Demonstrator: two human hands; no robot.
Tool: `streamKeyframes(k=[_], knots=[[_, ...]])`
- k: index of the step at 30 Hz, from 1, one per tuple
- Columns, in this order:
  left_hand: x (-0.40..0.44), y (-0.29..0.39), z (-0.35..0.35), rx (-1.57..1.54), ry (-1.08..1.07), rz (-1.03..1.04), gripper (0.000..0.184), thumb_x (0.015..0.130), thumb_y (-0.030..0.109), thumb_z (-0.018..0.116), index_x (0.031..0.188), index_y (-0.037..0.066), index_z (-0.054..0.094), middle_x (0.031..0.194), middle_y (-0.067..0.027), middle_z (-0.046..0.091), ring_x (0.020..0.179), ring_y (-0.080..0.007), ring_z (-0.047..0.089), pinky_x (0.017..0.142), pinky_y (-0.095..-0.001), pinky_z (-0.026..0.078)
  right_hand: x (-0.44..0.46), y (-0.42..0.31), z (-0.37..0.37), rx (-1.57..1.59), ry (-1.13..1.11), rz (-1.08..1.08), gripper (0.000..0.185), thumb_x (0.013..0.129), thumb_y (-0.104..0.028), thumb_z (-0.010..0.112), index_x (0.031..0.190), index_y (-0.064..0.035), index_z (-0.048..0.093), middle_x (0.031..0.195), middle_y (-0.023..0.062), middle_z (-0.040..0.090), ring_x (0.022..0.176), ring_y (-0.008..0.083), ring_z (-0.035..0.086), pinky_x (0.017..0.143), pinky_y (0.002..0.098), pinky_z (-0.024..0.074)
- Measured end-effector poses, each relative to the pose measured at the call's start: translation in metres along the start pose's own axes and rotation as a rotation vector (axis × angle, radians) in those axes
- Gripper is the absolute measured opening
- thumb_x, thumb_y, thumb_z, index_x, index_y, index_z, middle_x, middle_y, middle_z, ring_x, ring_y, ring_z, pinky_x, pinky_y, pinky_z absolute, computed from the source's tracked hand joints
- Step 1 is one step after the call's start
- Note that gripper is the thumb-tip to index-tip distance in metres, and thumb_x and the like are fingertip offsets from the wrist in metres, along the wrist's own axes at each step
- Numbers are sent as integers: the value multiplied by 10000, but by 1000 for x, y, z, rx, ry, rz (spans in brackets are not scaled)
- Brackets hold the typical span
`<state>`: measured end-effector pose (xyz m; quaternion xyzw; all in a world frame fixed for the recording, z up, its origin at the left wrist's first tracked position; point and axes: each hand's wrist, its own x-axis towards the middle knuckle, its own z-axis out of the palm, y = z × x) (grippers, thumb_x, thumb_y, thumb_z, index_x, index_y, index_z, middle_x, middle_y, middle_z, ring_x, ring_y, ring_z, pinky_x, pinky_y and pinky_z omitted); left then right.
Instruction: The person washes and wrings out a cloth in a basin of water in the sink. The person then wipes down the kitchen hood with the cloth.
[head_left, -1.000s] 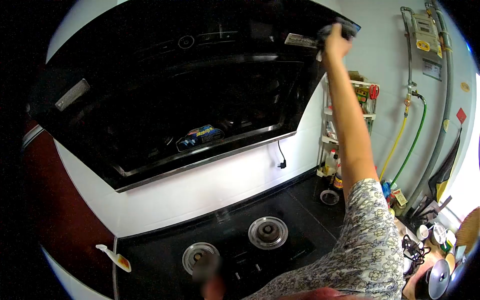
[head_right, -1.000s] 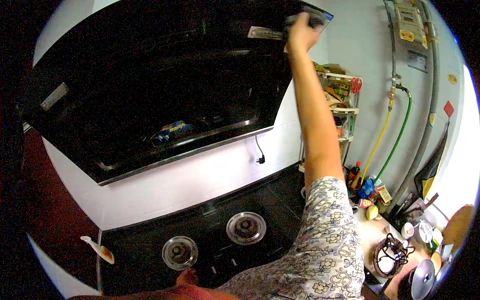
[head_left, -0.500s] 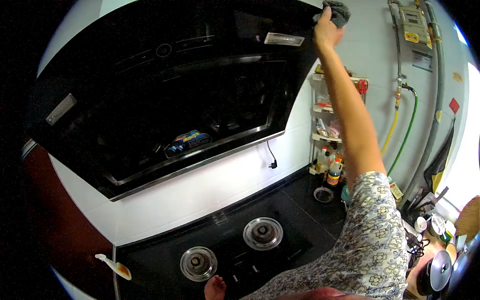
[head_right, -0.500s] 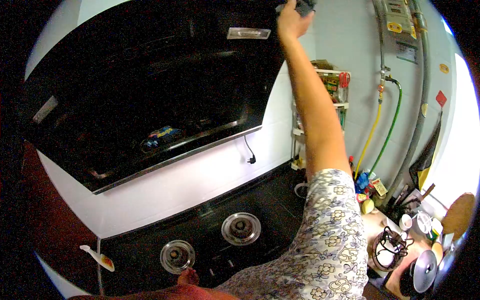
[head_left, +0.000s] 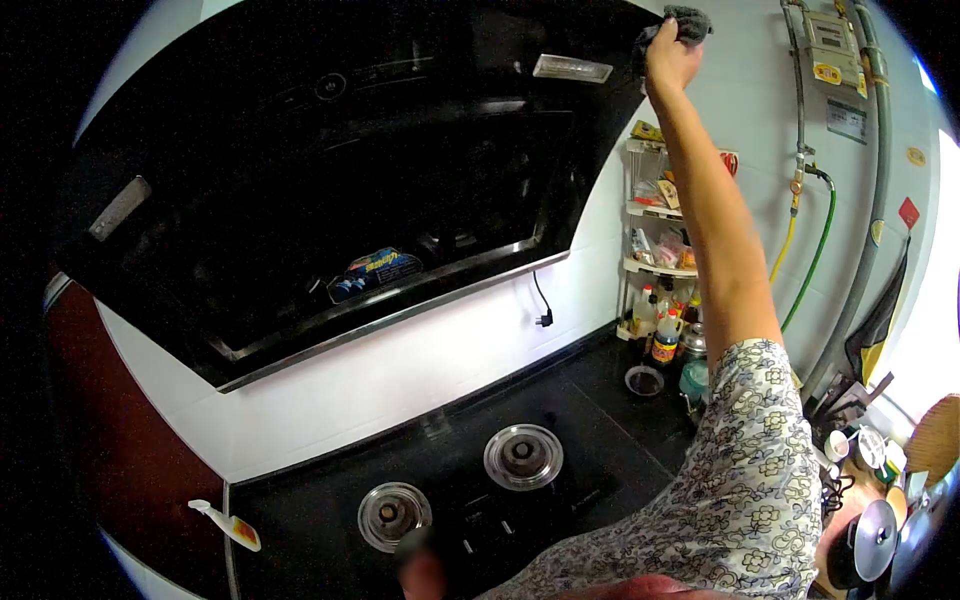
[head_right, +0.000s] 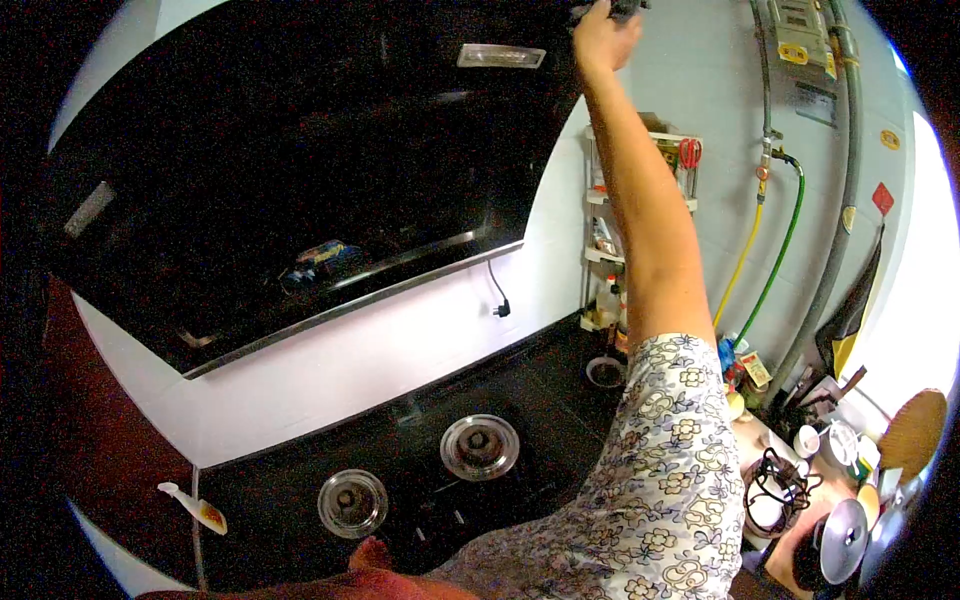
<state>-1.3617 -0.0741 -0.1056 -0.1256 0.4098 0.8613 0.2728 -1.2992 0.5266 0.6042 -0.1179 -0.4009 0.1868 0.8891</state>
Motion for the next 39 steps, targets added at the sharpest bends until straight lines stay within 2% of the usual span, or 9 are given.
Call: streamKeyframes(k=[4, 10, 16, 20, 26, 30, 32, 35, 39], knots=[[-55, 16, 70, -18, 175, -49, 187, 815, 170, 586, 950, 41, 576, 816, -80, 600, 707, -205, 575, 622, -318, 501, -55, 34, -20, -36, -218, -129, 470, 783, -357, 533, 1096, -15, 457, 1016, 228, 490, 987, 400, 460, 829, 441, 372], [-44, 13, 84, -21, -62, -108, 169, 826, 162, 557, 938, 37, 572, 811, -81, 595, 708, -203, 566, 588, -310, 485, -171, 91, -61, -447, -801, 15, 408, 713, -242, 622, 1076, -104, 495, 976, 167, 514, 953, 351, 501, 826, 405, 406], [-15, -12, 23, 74, -83, 58, 184, 829, 158, 550, 955, 25, 556, 834, -94, 588, 697, -210, 560, 586, -316, 486, -110, 53, -30, 2, -253, 112, 520, 789, -441, 542, 1020, 20, 470, 1073, 183, 443, 940, 361, 478, 813, 412, 383], [-63, 7, 61, 27, 275, -22, 181, 832, 161, 554, 940, 15, 554, 822, -93, 584, 696, -206, 559, 598, -315, 492, -111, 7, -24, -187, -220, -110, 345, 735, -208, 556, 992, -5, 446, 1045, 196, 405, 953, 393, 445, 823, 413, 373], [-36, 2, 35, -217, -106, -109, 180, 824, 158, 570, 925, 10, 553, 802, -90, 576, 676, -182, 544, 608, -300, 493, -170, -62, -42, -67, -665, -523, 296, 637, 53, 458, 920, -25, 492, 1044, 145, 432, 993, 332, 460, 783, 376, 433], [-47, -1, 60, -103, -162, 23, 177, 820, 150, 577, 928, 12, 550, 805, -78, 572, 650, -177, 528, 583, -292, 474, -132, 3, -29, -165, -301, -431, 274, 657, 5, 478, 924, -37, 525, 955, 145, 488, 948, 335, 474, 803, 385, 406], [-54, -3, 53, -174, -242, -15, 168, 820, 144, 571, 924, 14, 549, 803, -69, 569, 639, -177, 521, 565, -291, 462, -111, 57, -14, 76, -197, -70, 236, 713, -88, 581, 940, -32, 546, 866, 107, 562, 842, 247, 531, 759, 320, 424], [-71, -5, 48, -180, -21, 55, 152, 828, 135, 545, 921, 16, 542, 795, -68, 563, 627, -176, 513, 551, -295, 456, -65, 128, -3, -628, -563, 111, 377, 812, -264, 439, 1063, 16, 460, 1044, 206, 523, 971, 334, 499, 851, 400, 370], [-53, -14, 3, -316, -13, -9, 166, 842, 153, 531, 930, 12, 539, 768, -71, 568, 651, -182, 537, 559, -297, 486, -110, 75, -5, -310, -193, 310, 633, 842, -379, 425, 1298, 32, 272, 1200, 249, 437, 1100, 384, 428, 932, 421, 328]])
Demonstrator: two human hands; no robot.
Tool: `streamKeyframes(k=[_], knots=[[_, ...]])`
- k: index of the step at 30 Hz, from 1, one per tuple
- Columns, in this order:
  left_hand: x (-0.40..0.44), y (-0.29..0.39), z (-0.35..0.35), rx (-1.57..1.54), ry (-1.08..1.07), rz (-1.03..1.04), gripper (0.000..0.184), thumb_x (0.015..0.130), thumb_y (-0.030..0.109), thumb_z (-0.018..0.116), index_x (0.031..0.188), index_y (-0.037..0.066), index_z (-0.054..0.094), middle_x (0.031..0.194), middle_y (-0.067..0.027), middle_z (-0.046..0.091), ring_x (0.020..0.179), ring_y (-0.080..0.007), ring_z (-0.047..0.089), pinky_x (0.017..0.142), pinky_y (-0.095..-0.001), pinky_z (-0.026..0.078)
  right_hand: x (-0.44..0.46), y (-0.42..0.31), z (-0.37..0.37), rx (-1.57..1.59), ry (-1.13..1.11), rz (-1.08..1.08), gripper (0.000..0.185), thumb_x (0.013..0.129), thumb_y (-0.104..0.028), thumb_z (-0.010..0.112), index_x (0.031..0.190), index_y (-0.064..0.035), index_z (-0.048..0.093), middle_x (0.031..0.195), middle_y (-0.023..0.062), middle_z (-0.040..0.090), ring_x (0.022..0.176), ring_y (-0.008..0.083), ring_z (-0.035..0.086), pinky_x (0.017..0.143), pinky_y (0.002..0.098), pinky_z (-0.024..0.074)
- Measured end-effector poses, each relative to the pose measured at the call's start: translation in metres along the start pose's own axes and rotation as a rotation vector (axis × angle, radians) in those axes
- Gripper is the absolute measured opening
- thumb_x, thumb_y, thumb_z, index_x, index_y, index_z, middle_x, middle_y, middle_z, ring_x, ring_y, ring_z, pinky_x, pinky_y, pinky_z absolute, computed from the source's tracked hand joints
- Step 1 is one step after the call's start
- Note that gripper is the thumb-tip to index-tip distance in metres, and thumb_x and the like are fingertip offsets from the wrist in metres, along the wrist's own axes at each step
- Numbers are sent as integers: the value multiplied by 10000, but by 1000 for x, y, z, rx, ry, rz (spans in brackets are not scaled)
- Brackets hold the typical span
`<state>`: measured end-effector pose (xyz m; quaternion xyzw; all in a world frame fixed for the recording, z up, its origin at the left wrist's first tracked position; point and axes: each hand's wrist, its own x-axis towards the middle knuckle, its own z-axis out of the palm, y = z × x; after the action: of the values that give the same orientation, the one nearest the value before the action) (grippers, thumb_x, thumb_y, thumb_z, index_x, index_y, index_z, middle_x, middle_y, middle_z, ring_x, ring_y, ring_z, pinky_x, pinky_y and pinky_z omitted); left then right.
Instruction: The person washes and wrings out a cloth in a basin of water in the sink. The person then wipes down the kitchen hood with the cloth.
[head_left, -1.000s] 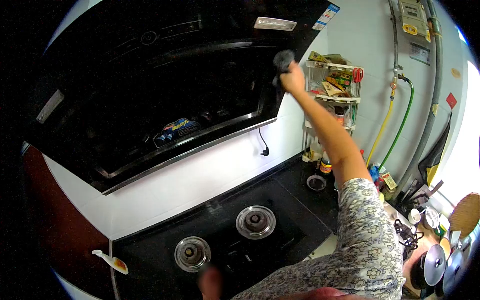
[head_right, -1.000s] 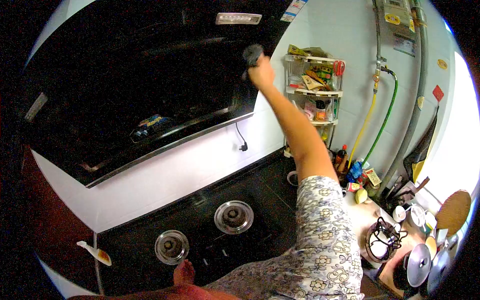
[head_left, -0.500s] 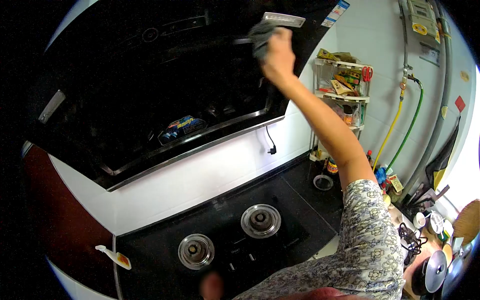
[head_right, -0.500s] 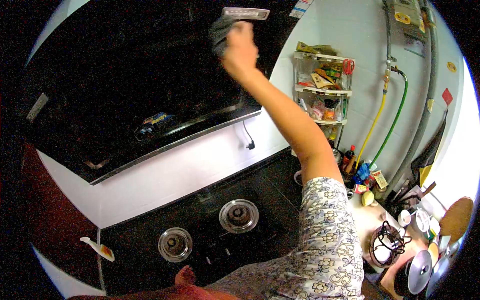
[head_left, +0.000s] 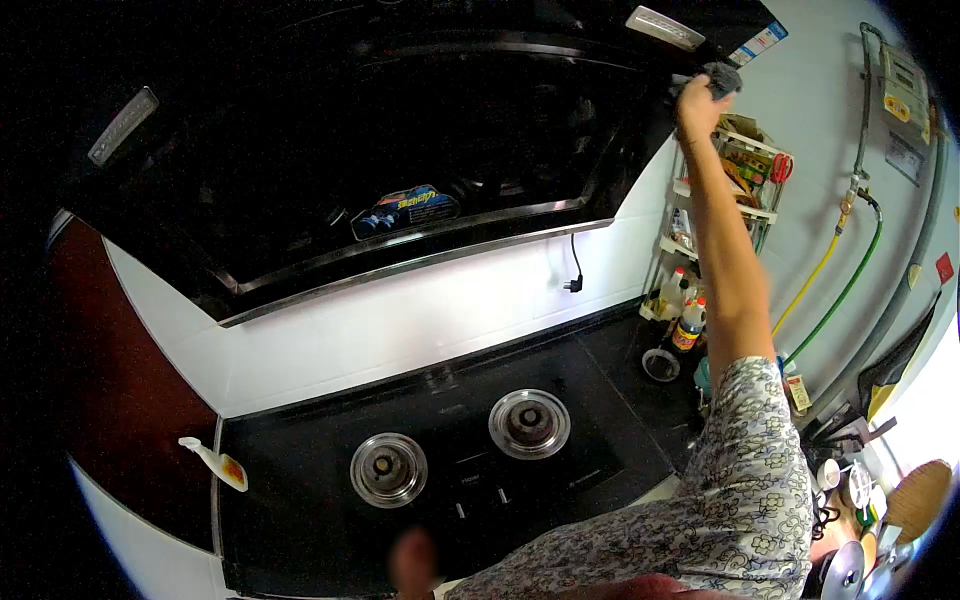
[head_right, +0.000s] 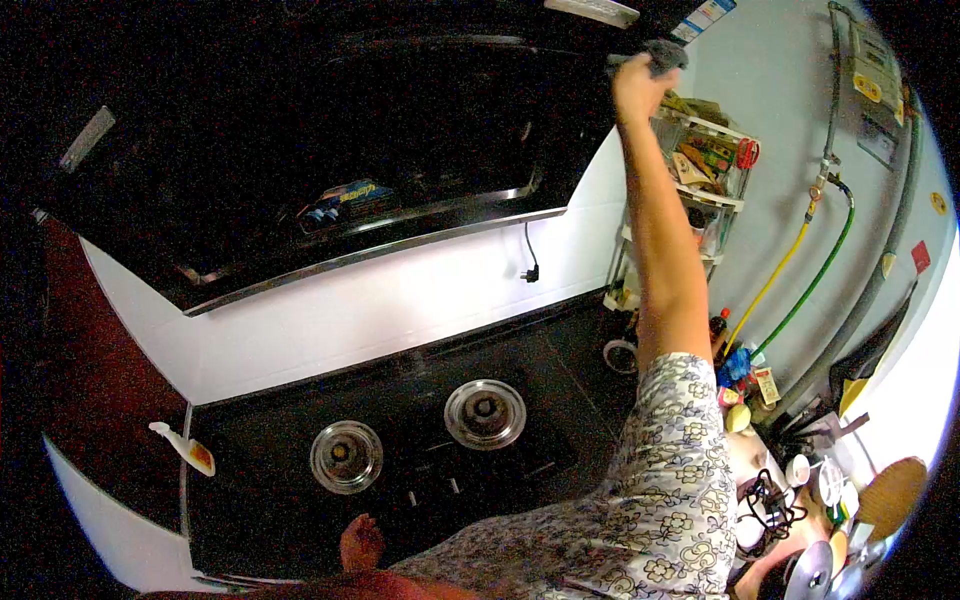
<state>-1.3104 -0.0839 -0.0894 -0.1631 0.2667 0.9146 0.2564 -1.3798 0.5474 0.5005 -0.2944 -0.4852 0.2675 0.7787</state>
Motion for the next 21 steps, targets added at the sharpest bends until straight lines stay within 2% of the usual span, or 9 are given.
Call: streamKeyframes(k=[2, 3, 4, 10, 14, 15, 17, 19, 21], knots=[[-3, 2, 11, 85, 1, 14, 169, 843, 157, 534, 930, 13, 542, 769, -74, 574, 652, -183, 541, 553, -294, 486, -37, 2, 5, 35, -50, -204, 628, 837, -394, 436, 1290, 13, 287, 1244, 239, 398, 1122, 383, 403, 950, 414, 302], [-5, 0, 22, 126, -1, 15, 170, 843, 160, 535, 931, 14, 544, 769, -76, 577, 652, -183, 542, 549, -293, 486, -66, -6, -4, 224, -98, -296, 572, 816, -334, 509, 1237, 12, 334, 1140, 216, 460, 1060, 385, 441, 892, 406, 353], [-11, -1, 40, 140, 23, 52, 166, 842, 156, 536, 929, 15, 546, 775, -80, 580, 653, -184, 545, 553, -293, 486, -87, -5, -4, 87, -157, -397, 481, 795, -273, 558, 1160, -11, 387, 1034, 198, 471, 986, 392, 469, 820, 413, 396], [-29, 10, 60, 237, 147, 69, 271, 896, 165, 445, 1110, 10, 505, 794, -74, 556, 664, -113, 533, 549, -233, 454, -148, 20, -4, 167, -346, -472, 353, 758, -166, 594, 1055, -31, 460, 1029, 194, 452, 973, 364, 447, 832, 395, 379], [-45, 13, 14, 138, 73, 121, 232, 831, 171, 551, 1000, 12, 544, 800, -91, 577, 651, -170, 542, 538, -289, 470, -154, 13, 2, 157, -260, -263, 457, 792, -143, 567, 1188, -2, 387, 1233, 216, 310, 1083, 358, 390, 932, 373, 310], [-51, 14, 5, 123, 12, 167, 234, 803, 172, 600, 967, 12, 553, 810, -100, 589, 658, -201, 550, 537, -316, 479, -149, 12, 11, 374, -344, -212, 538, 825, -244, 542, 1231, 46, 340, 1280, 268, 246, 1139, 383, 325, 969, 399, 265], [-43, 23, -32, 178, 80, 77, 261, 801, 190, 606, 981, 10, 549, 822, -97, 589, 667, -200, 552, 544, -316, 475, -173, -25, 21, 327, -205, 60, 716, 841, -377, 495, 1260, 136, 225, 1308, 327, 172, 1179, 426, 237, 998, 446, 210], [-39, 32, -40, 167, 169, 24, 238, 815, 184, 583, 975, 12, 547, 828, -96, 577, 674, -191, 543, 565, -318, 480, -194, -50, 41, 264, -148, -105, 894, 828, -478, 464, 1249, 210, 77, 1319, 346, 135, 1200, 458, 162, 1026, 471, 141], [-42, 40, -20, 98, 276, 8, 173, 843, 153, 530, 949, 17, 548, 830, -97, 551, 678, -175, 523, 600, -322, 494, -248, -112, 25, 344, -133, -335, 786, 753, -293, 527, 1272, 152, 137, 1315, 313, 183, 1207, 433, 184, 1034, 476, 125]])
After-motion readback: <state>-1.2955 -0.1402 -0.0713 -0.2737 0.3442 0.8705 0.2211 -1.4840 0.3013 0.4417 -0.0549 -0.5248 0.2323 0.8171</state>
